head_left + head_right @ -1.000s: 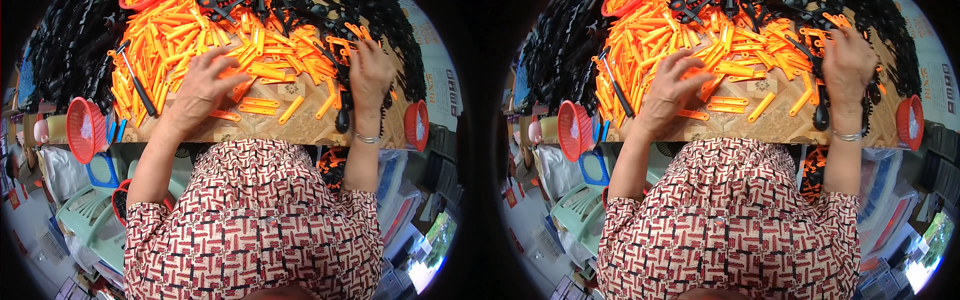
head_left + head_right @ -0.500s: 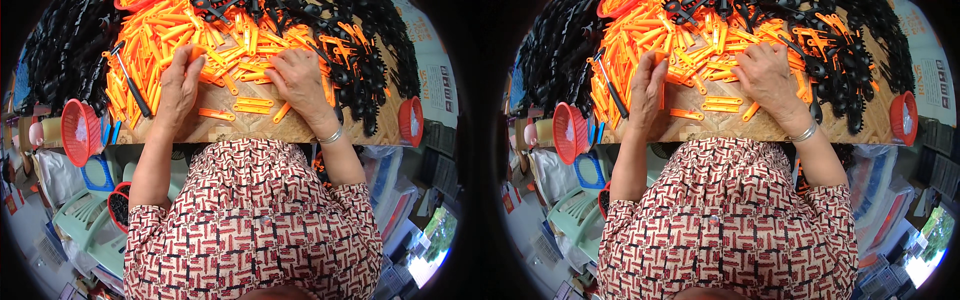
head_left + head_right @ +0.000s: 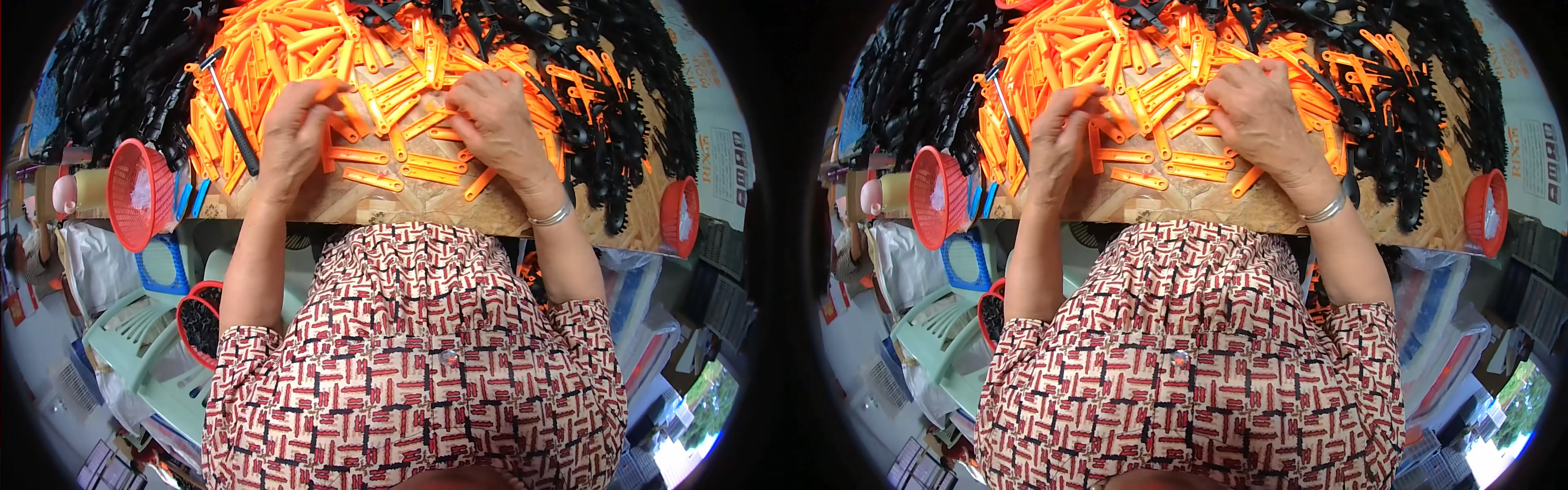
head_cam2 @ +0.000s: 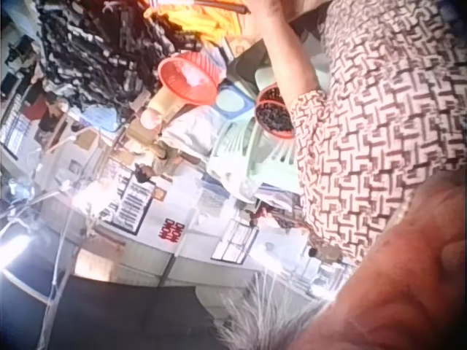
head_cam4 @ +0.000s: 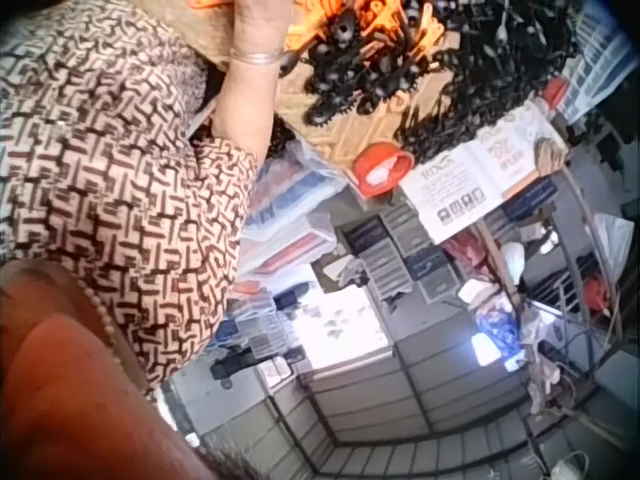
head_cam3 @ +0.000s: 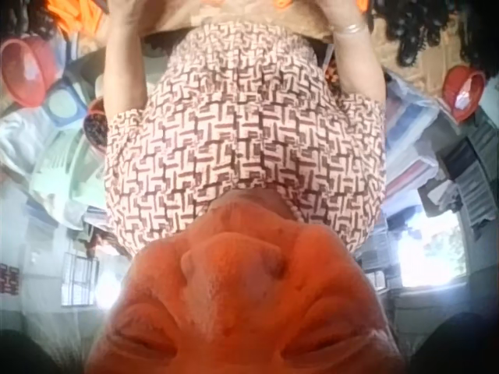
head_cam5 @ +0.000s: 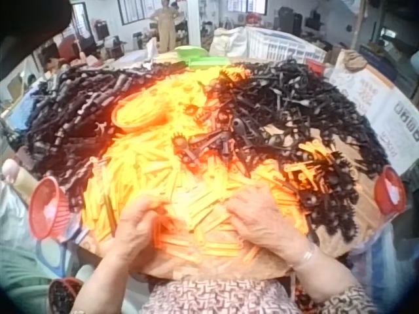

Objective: The person sits at a wooden table and repeatedly assembles small orange plastic handles with black plastic heads. They pick up a handle, insert the head, and place the finished unit on the table. The process is repetitive and involves handling many identical components.

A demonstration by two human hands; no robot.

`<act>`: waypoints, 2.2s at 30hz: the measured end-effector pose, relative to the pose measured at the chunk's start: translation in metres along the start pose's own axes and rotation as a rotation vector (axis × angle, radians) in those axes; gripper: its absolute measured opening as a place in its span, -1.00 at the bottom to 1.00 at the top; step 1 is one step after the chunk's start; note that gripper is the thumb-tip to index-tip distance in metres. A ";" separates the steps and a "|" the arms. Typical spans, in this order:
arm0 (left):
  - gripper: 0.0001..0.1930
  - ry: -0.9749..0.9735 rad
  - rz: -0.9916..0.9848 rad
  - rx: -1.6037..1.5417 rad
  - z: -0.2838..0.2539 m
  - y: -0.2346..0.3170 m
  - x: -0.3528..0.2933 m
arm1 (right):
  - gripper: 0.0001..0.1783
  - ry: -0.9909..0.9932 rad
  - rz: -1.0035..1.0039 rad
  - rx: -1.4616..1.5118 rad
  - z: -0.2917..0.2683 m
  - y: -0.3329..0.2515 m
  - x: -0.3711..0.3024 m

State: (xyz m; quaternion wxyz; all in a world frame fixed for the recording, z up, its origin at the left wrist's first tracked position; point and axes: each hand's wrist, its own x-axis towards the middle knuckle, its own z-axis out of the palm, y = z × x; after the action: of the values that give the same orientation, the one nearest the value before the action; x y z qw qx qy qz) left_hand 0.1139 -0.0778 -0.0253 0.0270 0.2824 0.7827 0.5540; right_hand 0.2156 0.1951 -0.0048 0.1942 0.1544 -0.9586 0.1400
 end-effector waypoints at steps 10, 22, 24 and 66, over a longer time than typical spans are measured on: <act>-0.81 0.380 -0.292 -0.473 -0.009 0.003 -0.024 | -0.81 -0.027 -0.115 -0.132 0.023 -0.006 0.036; -0.81 0.319 -0.335 -0.510 -0.007 0.008 -0.031 | -0.81 0.063 0.213 0.364 0.009 -0.005 0.021; -0.81 0.302 -0.360 -0.487 -0.003 0.009 -0.029 | -0.81 0.042 0.379 0.523 0.003 -0.007 0.013; -0.84 -0.344 0.240 0.275 0.075 0.039 0.026 | -0.75 0.128 0.515 0.070 -0.033 -0.024 -0.078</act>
State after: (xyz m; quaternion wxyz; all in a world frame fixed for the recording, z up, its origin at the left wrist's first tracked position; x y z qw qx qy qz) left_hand 0.1345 0.0072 -0.0125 0.0553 0.4645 0.7954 0.3854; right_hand 0.3029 0.2028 -0.0032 0.2069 -0.0973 -0.9466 0.2273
